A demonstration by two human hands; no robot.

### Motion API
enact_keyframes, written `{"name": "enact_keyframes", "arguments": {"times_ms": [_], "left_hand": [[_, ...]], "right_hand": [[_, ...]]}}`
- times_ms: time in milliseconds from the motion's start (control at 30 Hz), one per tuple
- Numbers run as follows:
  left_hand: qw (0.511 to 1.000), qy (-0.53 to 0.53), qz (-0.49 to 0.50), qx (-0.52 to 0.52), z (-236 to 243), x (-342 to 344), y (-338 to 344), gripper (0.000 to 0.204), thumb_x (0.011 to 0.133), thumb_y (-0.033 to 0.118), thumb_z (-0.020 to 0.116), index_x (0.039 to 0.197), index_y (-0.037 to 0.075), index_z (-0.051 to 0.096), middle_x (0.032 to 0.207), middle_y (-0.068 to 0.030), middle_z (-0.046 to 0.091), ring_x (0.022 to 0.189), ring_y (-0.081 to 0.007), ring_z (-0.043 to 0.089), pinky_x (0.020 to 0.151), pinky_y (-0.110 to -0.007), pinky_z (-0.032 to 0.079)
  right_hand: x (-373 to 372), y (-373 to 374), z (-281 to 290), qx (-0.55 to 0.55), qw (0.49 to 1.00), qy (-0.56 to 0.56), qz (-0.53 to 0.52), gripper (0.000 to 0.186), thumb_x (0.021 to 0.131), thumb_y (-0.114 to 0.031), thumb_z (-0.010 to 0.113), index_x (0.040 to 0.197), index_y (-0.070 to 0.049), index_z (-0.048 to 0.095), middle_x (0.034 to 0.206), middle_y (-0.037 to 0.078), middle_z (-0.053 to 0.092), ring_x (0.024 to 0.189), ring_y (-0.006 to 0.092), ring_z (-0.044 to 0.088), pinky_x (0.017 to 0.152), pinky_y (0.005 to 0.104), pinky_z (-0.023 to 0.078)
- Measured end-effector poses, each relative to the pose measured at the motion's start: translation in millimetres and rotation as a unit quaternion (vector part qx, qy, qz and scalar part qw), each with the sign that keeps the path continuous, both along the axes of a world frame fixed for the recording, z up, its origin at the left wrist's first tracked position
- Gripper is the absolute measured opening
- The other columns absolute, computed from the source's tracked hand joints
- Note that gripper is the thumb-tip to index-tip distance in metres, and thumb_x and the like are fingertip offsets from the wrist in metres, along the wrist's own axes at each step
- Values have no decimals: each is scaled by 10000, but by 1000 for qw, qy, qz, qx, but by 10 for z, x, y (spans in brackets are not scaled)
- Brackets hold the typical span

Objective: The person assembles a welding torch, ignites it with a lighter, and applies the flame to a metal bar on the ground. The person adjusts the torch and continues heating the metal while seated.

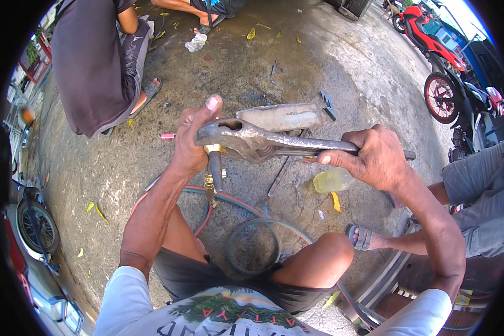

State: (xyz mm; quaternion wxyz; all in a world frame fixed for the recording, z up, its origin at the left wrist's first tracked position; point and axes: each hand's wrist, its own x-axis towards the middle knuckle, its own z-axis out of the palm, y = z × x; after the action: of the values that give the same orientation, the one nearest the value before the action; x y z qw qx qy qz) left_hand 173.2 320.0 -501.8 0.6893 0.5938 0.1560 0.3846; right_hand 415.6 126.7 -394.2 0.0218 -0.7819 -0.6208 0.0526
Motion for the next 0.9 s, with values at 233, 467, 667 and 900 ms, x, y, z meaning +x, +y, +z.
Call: {"name": "enact_keyframes", "arguments": {"times_ms": [233,467,667,900], "left_hand": [[1000,-18,-10,-18,-15,-17,5,493,984,402,628,766,-30,727,651,-17,647,605,-79,544,577,-292,430],[1000,-1,-9,-12,-4,-39,5,495,970,409,632,731,-17,712,638,6,608,607,-72,505,575,-279,387],[1000,16,-3,10,41,-79,-4,493,975,400,629,704,-6,700,619,11,596,602,-70,502,570,-275,381],[999,7,51,0,73,-162,24,444,940,405,664,706,31,720,611,-23,639,524,-92,529,519,-263,384]], "right_hand": [[-55,-14,-101,10,1000,28,6,637,832,-642,724,686,-23,707,473,89,520,463,265,570,500,403,440],[-104,-59,-164,23,998,50,-3,684,835,-668,714,652,-10,688,460,106,497,457,295,581,512,416,461],[-140,-82,-298,9,996,93,-16,685,846,-663,709,657,-4,694,459,96,490,454,285,567,509,417,456],[-246,0,-450,6,991,130,-30,686,848,-679,694,733,-5,746,484,99,530,483,278,588,534,422,469]]}}
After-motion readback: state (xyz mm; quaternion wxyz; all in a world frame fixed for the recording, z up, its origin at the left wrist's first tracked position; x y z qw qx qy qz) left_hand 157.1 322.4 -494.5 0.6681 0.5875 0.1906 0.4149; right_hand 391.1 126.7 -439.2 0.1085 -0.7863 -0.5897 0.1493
